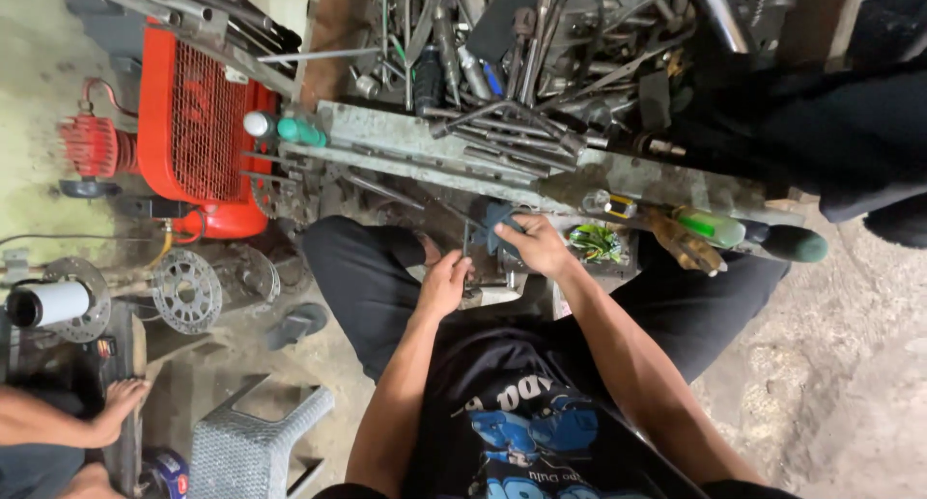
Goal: Cleaning and inspecting a metallic engine component with a cloth in a workshop.
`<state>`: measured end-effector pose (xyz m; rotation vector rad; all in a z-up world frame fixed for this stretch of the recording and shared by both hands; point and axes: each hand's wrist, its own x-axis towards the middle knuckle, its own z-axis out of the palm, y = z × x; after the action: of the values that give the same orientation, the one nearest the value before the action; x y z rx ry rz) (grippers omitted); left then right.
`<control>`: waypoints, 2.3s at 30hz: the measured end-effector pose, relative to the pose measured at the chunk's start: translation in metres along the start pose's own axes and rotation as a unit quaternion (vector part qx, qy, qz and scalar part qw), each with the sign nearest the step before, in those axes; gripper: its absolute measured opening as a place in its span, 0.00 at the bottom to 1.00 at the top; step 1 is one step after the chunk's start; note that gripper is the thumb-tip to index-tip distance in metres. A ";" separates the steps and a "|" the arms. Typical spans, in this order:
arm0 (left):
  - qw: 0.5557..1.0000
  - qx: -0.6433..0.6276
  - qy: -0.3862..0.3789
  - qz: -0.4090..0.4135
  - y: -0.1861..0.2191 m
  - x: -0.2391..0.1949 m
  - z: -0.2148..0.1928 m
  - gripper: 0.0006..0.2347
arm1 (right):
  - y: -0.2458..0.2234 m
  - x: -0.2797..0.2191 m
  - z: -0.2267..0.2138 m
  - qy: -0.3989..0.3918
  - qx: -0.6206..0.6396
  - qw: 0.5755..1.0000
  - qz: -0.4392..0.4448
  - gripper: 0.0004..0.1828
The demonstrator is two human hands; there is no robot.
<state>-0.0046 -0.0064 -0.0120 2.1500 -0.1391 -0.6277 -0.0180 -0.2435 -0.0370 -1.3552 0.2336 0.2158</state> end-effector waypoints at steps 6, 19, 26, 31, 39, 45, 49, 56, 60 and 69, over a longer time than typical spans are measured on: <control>1.000 0.015 -0.019 -0.018 0.012 0.001 -0.005 0.11 | -0.027 -0.003 0.001 -0.035 0.049 0.995 0.074 0.13; 0.999 0.037 -0.006 -0.002 0.010 0.002 -0.003 0.09 | -0.014 0.001 0.003 -0.011 -0.012 1.000 -0.016 0.12; 0.994 0.105 -0.007 0.018 0.019 -0.002 -0.001 0.09 | -0.032 -0.001 0.001 -0.064 0.178 0.979 0.075 0.13; 0.977 0.208 -0.028 0.049 0.022 -0.015 -0.002 0.09 | -0.032 -0.001 0.004 -0.052 0.172 0.979 0.095 0.13; 0.980 0.193 -0.056 0.006 0.032 -0.011 -0.004 0.09 | -0.038 -0.005 0.002 0.021 0.090 0.983 0.158 0.15; 0.980 0.187 -0.064 0.003 0.040 -0.017 -0.007 0.11 | -0.019 0.000 -0.003 -0.039 0.087 0.989 0.112 0.16; 0.977 0.186 -0.068 0.084 0.035 -0.014 -0.002 0.11 | -0.028 -0.001 -0.007 -0.038 0.105 0.983 0.146 0.17; 0.980 0.184 -0.057 0.053 0.041 -0.011 -0.008 0.12 | -0.011 0.002 -0.014 -0.090 0.104 0.984 0.111 0.18; 0.979 0.166 -0.112 0.041 0.054 -0.019 -0.009 0.13 | -0.008 0.005 -0.008 0.014 0.073 0.996 0.042 0.16; 0.991 0.036 0.049 0.117 0.047 0.008 -0.038 0.13 | -0.020 0.000 0.006 0.099 -0.083 0.991 -0.034 0.15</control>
<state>0.0258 -0.0107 0.0404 2.1883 -0.3594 -0.3871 -0.0118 -0.2411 -0.0174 -1.5489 0.3413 0.0424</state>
